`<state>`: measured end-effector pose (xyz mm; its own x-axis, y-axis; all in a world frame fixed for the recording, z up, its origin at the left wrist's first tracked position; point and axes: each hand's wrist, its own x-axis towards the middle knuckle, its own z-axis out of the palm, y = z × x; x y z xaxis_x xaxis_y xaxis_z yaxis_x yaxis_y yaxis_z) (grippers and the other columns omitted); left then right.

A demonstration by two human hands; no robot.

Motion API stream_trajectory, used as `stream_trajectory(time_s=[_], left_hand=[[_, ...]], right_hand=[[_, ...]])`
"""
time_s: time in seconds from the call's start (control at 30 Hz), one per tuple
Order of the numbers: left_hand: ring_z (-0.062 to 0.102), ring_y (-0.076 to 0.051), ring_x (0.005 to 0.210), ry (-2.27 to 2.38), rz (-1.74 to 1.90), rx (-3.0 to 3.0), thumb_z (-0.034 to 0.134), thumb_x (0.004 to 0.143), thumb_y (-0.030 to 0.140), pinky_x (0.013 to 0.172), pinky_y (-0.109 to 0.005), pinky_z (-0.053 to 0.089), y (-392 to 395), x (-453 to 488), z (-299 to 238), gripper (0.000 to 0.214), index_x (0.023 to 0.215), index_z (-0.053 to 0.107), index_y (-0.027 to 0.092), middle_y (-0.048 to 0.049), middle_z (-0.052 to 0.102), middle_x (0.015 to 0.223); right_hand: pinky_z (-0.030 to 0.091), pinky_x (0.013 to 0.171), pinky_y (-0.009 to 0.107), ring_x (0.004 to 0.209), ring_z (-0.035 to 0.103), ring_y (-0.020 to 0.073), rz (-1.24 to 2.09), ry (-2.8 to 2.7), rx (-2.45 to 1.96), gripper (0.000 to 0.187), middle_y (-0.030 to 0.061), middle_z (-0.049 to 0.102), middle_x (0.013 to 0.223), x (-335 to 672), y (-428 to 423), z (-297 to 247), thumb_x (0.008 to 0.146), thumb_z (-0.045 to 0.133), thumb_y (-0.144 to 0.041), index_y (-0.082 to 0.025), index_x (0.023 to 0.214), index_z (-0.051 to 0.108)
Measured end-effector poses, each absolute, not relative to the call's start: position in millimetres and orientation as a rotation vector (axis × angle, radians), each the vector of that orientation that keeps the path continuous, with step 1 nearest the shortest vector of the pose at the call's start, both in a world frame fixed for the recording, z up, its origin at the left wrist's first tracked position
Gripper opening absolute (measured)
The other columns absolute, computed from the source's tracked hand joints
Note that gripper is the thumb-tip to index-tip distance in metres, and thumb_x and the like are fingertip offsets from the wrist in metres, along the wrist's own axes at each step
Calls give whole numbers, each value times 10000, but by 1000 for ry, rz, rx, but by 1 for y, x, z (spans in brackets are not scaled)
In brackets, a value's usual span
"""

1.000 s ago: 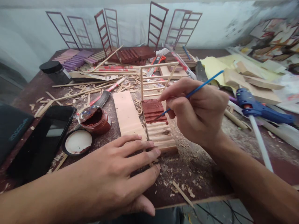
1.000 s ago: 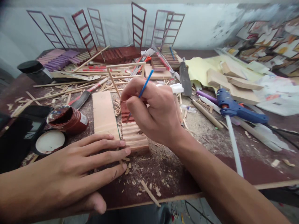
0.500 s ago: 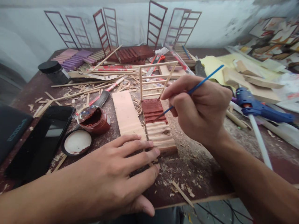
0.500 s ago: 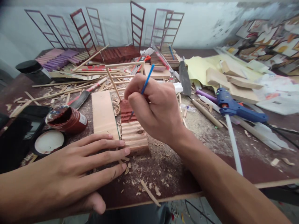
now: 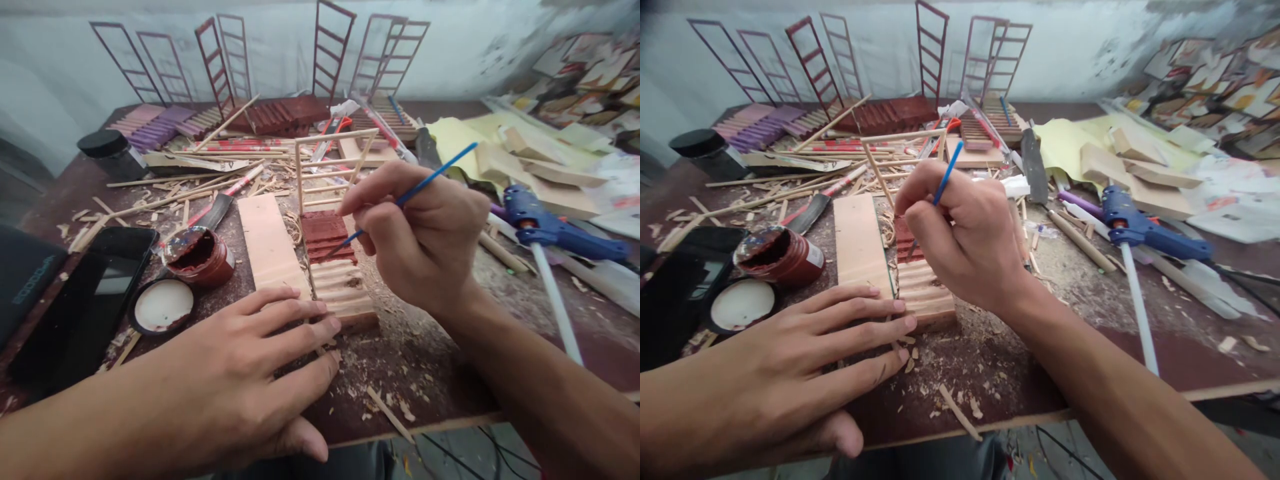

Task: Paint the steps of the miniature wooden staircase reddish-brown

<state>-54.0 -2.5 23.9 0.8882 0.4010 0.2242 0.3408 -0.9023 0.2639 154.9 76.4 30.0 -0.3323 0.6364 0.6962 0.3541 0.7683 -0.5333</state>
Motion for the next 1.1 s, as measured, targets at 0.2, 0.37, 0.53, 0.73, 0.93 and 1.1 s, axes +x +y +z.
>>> stream_trajectory(time_s=[0.2,0.37,0.53,0.73,0.93,1.1], left_hand=[[544,-299,1246,568,389,2845,443,990,525,1112,-490,412,-3,-55,25,498,1195,628,110,-117,593,1346],[551,-295,1238,557,419,2848,447,991,518,1105,-484,421,-3,-55,24,497,1197,629,105,-124,607,1325],[548,-291,1246,554,415,2839,467,984,513,1114,-478,417,-3,-54,24,488,1200,625,104,-121,600,1333],[563,-291,1233,560,433,2845,459,987,519,1106,-480,427,-4,-54,24,487,1185,630,107,-129,608,1320],[550,-299,1242,568,393,2845,456,986,527,1116,-491,413,-3,-54,24,496,1197,629,112,-111,600,1338],[543,-288,1250,568,396,2838,467,983,520,1124,-481,408,-4,-54,24,495,1213,616,108,-115,589,1348]], right_hand=[[379,516,276,442,426,87,237,-1904,-689,235,-53,491,523,154,82,28,786,502,-28,-219,741,631],[382,501,270,431,430,90,239,-1967,-745,225,-61,503,509,155,79,30,788,505,-47,-226,767,639],[396,507,262,449,467,87,297,-1967,-728,178,-58,550,542,155,78,28,821,523,-101,-215,813,660],[450,563,251,503,530,81,394,-1961,-644,158,-42,623,624,153,80,28,834,532,-115,-198,813,665],[460,568,245,527,553,81,370,-1946,-606,151,-43,644,642,153,79,28,814,550,-97,-196,806,664],[448,559,247,515,526,80,292,-1983,-619,171,-54,606,606,153,79,29,794,535,-82,-201,776,656]])
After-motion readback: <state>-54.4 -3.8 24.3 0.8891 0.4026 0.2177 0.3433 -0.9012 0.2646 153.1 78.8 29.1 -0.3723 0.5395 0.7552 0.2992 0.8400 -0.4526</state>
